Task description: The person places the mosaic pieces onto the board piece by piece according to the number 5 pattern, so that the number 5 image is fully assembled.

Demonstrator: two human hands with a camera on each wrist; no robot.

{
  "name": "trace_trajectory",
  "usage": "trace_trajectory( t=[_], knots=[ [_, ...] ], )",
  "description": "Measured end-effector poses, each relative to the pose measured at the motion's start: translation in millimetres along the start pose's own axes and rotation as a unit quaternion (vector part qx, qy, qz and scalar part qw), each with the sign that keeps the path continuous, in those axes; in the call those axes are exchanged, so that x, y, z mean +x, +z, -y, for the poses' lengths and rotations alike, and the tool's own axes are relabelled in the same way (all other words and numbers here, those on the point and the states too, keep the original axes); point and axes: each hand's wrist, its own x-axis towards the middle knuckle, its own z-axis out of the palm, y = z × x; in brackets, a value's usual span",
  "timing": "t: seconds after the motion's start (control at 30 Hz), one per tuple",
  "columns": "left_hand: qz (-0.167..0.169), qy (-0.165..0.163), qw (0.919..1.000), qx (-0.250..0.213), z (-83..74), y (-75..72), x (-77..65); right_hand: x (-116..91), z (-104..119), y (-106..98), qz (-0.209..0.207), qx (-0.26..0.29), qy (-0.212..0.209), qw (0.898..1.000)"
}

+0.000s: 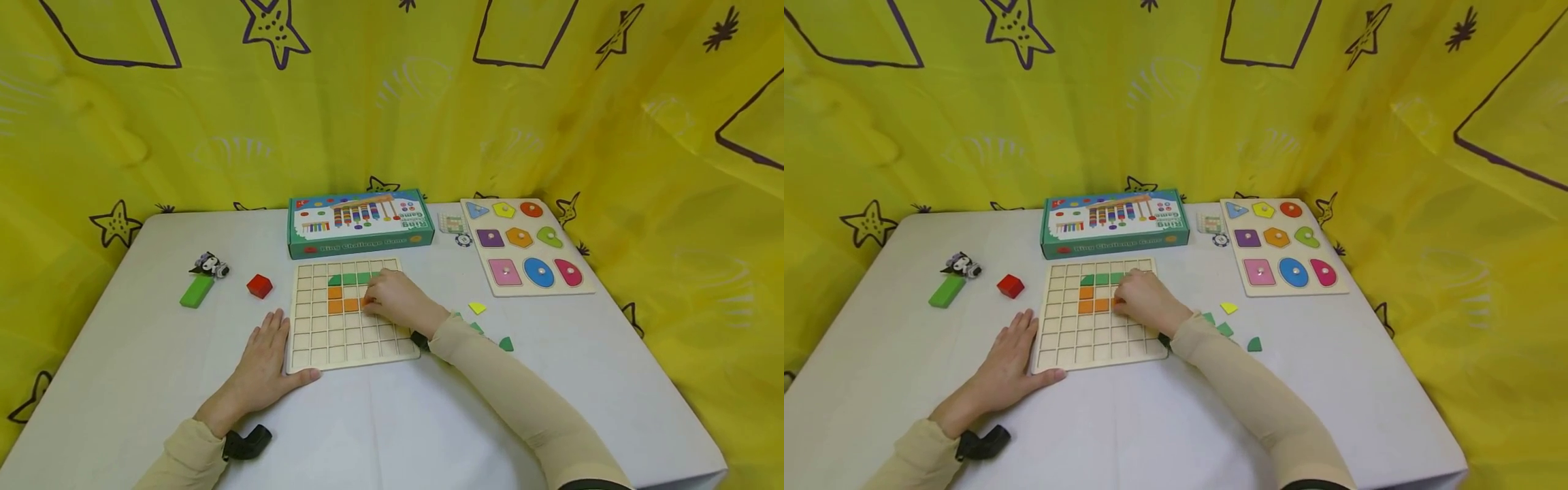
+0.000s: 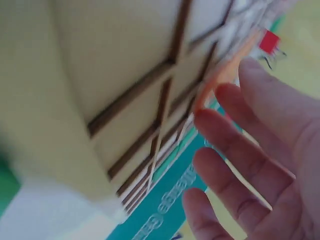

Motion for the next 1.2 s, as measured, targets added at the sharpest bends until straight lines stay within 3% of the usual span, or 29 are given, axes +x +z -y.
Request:
trace_trajectory(
  t=[0.2, 0.43, 0.57, 0.7, 1.03, 1.2],
  knots=[
    [-0.002, 0.0, 1.0, -0.005, 1.6, 1.9, -0.4, -41.3, -33.0, -16.3, -0.024, 0.108, 0.075, 0.991],
    [-0.002, 0.001, 1.0, -0.006, 1.6, 2.9, -2.4, -111.9, -81.0, -28.5, -0.021, 0.155, 0.205, 0.966],
    [-0.01, 0.005, 0.9999, -0.002, 1.6, 1.7, -1.7, -137.1, -92.3, -29.9, -0.009, 0.165, 0.231, 0.959],
    [-0.005, 0.002, 1.0, -0.003, 0.9, 1.7, -0.4, -147.8, -94.9, -29.0, 0.002, 0.152, 0.233, 0.961],
    [-0.007, 0.004, 1.0, -0.004, 1.7, 2.2, -1.2, -148.4, -99.2, -29.6, 0.027, 0.158, 0.232, 0.959],
    [-0.009, 0.006, 0.9999, -0.002, 1.6, 1.7, -1.2, -145.5, -97.3, -28.1, 0.026, 0.153, 0.256, 0.954]
  ],
)
